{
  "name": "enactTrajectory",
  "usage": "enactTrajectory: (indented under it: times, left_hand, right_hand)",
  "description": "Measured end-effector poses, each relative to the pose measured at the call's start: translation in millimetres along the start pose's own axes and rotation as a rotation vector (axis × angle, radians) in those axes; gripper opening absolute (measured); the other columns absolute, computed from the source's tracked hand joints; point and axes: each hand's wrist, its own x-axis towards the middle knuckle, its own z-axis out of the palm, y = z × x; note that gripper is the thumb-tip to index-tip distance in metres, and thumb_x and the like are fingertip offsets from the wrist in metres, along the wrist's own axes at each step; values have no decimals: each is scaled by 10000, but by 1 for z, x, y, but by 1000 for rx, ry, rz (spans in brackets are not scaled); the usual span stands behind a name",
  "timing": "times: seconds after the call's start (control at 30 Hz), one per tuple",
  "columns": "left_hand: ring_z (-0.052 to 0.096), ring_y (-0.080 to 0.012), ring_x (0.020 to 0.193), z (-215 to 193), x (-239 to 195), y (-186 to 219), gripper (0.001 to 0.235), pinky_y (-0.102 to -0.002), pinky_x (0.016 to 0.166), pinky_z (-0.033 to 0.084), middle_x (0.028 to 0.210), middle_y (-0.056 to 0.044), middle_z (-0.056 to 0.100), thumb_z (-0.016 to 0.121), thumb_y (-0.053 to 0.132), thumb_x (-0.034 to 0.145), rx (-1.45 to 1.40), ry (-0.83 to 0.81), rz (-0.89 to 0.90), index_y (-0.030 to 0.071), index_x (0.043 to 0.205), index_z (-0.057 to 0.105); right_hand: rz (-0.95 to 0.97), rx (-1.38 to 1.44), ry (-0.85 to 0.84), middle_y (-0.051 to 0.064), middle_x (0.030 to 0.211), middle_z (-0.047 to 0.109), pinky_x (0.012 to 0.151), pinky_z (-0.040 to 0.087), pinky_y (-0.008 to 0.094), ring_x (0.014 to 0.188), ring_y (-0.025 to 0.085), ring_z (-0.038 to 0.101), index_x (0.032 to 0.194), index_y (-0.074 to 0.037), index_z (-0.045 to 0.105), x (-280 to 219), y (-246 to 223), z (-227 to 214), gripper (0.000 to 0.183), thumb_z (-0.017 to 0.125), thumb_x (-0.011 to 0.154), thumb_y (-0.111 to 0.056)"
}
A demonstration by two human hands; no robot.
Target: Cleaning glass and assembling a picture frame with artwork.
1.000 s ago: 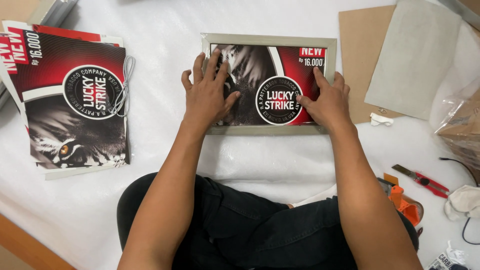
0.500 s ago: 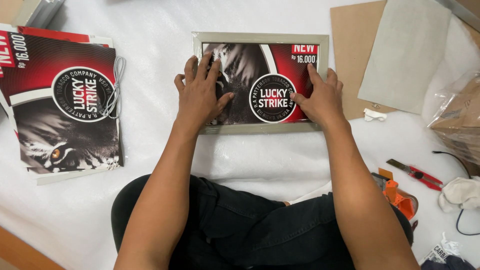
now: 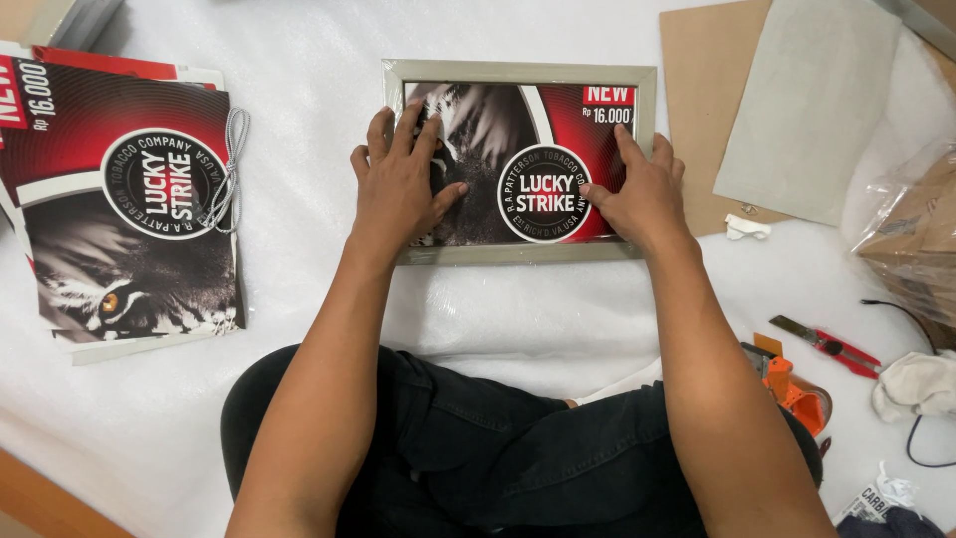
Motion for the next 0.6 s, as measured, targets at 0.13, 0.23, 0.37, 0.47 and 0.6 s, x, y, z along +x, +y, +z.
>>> enactTrajectory:
  times: [0.13,0.23,0.37,0.47,0.6]
  left_hand:
    - [128,-390,1477,6,2,-2,850,-590,1076,278,1630,-114,300,762,513,898,-6,0,0,133,1570,406]
    - [206,-426,1459,11,0,6,942,-632,1041,293,1627,-124,307,846,562,793,31,164,47,85,1520,484]
    - [481,-301,1115,-20,-40,75,748,-456,934,416,1203,-147,559,781,609,820,150,-111,223,54,1258,534]
    - [651,-245,835,5,-93,120,569,-376,782,518,922,-108,700,802,517,815,130,-247,516,34,1070,645]
    - [547,-179,567,49,-128,135,146,-314,578,428,688,-78,651,609,149,926,285,-147,692,47,844,672]
  right_hand:
    - [3,-8,-5,372,1541,268,1146,306,639,1419,565,290,1599,-113,415,4,-2,1,839,810,885,-306]
    - [95,-144,-35,280,1608,227,1132,327,578,1450,439,254,1601,-220,351,9,-6,3,840,763,883,-363]
    - [71,-79,24,351,1548,274,1073,385,631,1401,523,326,1618,-131,271,14,-4,-4,922,777,876,-342]
    - [28,-3,124,342,1521,285,1064,399,606,1380,493,348,1579,-48,316,17,8,-8,840,742,907,-317]
    - [-57,120,218,273,1475,388,1089,402,515,1352,428,426,1494,-10,438,10,6,-18,695,717,936,-316]
